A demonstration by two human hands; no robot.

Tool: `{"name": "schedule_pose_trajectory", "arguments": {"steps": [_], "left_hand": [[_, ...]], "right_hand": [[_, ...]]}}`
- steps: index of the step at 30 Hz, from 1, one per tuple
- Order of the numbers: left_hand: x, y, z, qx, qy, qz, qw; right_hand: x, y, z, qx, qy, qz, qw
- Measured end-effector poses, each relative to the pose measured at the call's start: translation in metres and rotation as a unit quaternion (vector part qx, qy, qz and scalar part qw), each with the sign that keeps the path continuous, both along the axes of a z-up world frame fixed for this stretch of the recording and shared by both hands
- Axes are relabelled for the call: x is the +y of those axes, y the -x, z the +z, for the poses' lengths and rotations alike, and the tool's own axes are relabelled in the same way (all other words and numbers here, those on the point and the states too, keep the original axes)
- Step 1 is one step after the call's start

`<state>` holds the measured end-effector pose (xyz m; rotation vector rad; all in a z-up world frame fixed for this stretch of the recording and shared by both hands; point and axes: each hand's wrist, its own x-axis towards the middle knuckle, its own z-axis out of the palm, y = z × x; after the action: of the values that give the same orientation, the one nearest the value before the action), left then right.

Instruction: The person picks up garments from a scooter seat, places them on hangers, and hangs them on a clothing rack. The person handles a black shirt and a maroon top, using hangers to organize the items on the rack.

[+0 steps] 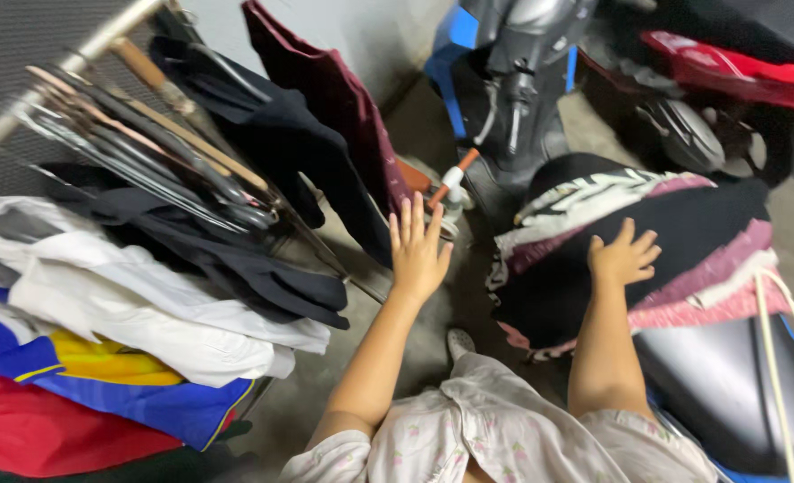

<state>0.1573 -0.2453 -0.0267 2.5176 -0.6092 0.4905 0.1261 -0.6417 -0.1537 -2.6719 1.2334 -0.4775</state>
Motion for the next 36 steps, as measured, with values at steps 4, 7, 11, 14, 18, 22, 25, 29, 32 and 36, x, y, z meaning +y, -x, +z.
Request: {"name": "schedule_pose_trajectory", "arguments": {"steps": [4, 7, 11, 14, 18, 22, 25, 29, 32, 36], "left_hand": [[-0.019, 0.007, 0.001, -0.009, 0.007, -0.01, 1.0], [-0.047, 0.009, 0.0, 0.013, 0.009, -0.028, 0.999], [-0.104, 0.006, -0.006, 0.026, 0.008, -0.072, 0.997], [-0.153, 0.008, -0.02, 0.038, 0.022, -0.107, 0.993], [-0.212, 0.002, -0.047, 0.083, 0.065, -0.153, 0.983], [-0.265, -0.016, -0.077, 0.195, 0.107, -0.181, 0.958], [-0.303, -0.031, -0.092, 0.279, 0.174, -0.221, 0.918], [-0.323, -0.056, -0.07, 0.476, 0.403, -0.211, 0.753], [-0.307, -0.059, -0.029, 0.622, 0.57, -0.318, 0.433], [-0.277, -0.07, -0.022, 0.561, 0.605, -0.313, 0.471]], "right_hand": [[-0.036, 0.05, -0.004, -0.022, -0.172, -0.125, 0.977], [-0.047, 0.052, -0.008, -0.075, -0.21, -0.21, 0.952], [-0.077, 0.045, -0.006, -0.146, -0.231, -0.277, 0.921], [-0.105, 0.046, -0.009, -0.226, -0.246, -0.151, 0.93], [-0.127, 0.025, -0.016, -0.376, -0.4, 0.0, 0.836], [-0.131, 0.009, 0.007, -0.51, -0.54, 0.158, 0.65], [-0.131, 0.005, 0.062, -0.526, -0.607, 0.186, 0.566], [-0.118, 0.014, 0.121, -0.432, -0.65, 0.344, 0.522], [-0.107, 0.016, 0.132, -0.229, -0.603, 0.465, 0.607], [-0.081, 0.002, 0.123, -0.033, -0.432, 0.698, 0.57]]}}
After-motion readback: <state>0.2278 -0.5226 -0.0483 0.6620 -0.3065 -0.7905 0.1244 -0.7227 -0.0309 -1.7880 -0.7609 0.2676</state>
